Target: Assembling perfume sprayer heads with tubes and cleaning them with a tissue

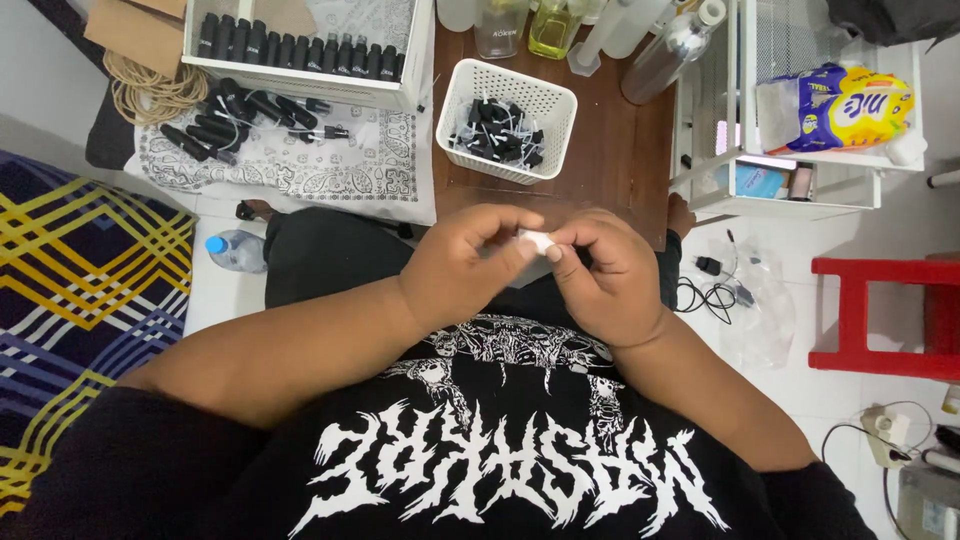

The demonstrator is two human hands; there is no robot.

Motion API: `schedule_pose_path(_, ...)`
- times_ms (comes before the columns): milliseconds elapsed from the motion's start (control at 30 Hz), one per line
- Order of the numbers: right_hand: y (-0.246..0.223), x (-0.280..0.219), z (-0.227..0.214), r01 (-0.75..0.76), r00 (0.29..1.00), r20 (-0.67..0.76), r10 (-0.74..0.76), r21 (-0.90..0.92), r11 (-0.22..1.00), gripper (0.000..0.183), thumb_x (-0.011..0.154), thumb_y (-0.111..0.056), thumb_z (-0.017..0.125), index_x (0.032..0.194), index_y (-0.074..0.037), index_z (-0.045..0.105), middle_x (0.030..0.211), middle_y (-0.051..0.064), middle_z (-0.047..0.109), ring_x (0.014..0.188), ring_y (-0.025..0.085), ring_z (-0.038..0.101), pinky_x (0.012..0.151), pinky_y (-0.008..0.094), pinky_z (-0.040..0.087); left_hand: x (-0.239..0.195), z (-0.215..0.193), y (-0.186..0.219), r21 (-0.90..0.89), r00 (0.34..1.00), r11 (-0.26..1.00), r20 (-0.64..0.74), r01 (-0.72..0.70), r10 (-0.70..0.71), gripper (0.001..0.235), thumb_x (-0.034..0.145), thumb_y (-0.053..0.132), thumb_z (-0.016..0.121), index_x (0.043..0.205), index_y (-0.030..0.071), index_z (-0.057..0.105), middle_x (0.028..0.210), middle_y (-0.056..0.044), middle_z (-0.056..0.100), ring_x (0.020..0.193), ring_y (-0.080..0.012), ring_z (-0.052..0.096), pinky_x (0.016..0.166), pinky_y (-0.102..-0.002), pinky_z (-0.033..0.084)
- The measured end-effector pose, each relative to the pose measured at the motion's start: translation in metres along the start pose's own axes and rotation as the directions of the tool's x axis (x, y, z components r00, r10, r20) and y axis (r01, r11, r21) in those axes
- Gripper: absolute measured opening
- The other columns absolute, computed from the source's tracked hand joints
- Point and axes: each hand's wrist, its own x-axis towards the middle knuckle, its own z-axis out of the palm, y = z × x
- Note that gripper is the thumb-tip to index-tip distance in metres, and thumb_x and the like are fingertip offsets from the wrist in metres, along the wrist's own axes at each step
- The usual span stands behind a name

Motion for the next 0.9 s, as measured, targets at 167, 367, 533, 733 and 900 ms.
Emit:
schedule_pose_path(167, -0.001, 0.003, -0.001, 0.133, 0.991, -0.013, -0.135, -0.087, 0.987, 0.003, 0.092, 0.002, 0.073, 0.092, 0.004, 0.072, 0.081, 0.017, 0.065, 0.076, 0.039, 0.066, 0.076, 0.045, 0.056, -0.001, 0.007, -0.014, 0.03, 0.97, 0.972, 0.059, 0.235, -0.236, 0.033, 0.101, 0.039, 0.058, 0.089, 0.013, 0.075, 0.073, -0.002, 0.074, 0.068, -0.0136, 0.066, 0.065, -0.027, 0.051)
schedule_pose_path(367, 0.005, -0.002, -0.005, 0.066, 0.997, -0.035, -0.066, -0.014, 0.998, 0.003, 0.093, 0.002, 0.071, 0.092, 0.005, 0.072, 0.08, 0.016, 0.066, 0.074, 0.035, 0.066, 0.074, 0.044, 0.056, 0.007, 0.013, 0.013, 0.12, 0.978, 0.971, 0.062, -0.207, 0.201, 0.022, 0.099, 0.025, 0.065, 0.101, 0.004, 0.073, 0.087, -0.016, 0.073, 0.083, -0.0318, 0.07, 0.074, -0.038, 0.056)
schedule_pose_path(533, 0.02, -0.016, -0.004, -0.192, 0.98, -0.013, 0.197, 0.176, 0.966, 0.004, 0.095, 0.0, 0.07, 0.096, 0.004, 0.07, 0.079, 0.009, 0.062, 0.075, 0.018, 0.059, 0.07, 0.036, 0.052, 0.01, -0.001, 0.006, 0.126, 0.929, 0.923, 0.116, -0.364, 0.351, 0.017, 0.099, 0.015, 0.067, 0.109, 0.004, 0.074, 0.097, -0.012, 0.075, 0.089, -0.0312, 0.071, 0.08, -0.037, 0.054)
schedule_pose_path(733, 0.011, -0.013, -0.003, -0.217, 0.973, -0.031, 0.228, 0.204, 0.955, 0.005, 0.096, -0.001, 0.071, 0.097, 0.004, 0.07, 0.08, 0.009, 0.061, 0.075, 0.017, 0.057, 0.071, 0.034, 0.052, 0.006, 0.002, 0.003, 0.087, 0.967, 0.963, 0.027, -0.257, 0.255, 0.021, 0.098, 0.023, 0.066, 0.108, 0.006, 0.074, 0.09, -0.009, 0.072, 0.084, -0.0245, 0.068, 0.08, -0.036, 0.053)
schedule_pose_path(900, 0.001, -0.001, -0.006, -0.038, 0.999, -0.028, 0.04, 0.073, 0.997, 0.004, 0.092, 0.002, 0.075, 0.092, 0.005, 0.072, 0.075, 0.013, 0.06, 0.071, 0.026, 0.06, 0.071, 0.038, 0.053, 0.004, 0.008, -0.025, -0.008, 0.996, 0.997, 0.049, 0.074, -0.074, 0.037, 0.102, 0.035, 0.056, 0.085, 0.008, 0.075, 0.065, -0.005, 0.065, 0.062, -0.0123, 0.056, 0.06, -0.028, 0.048)
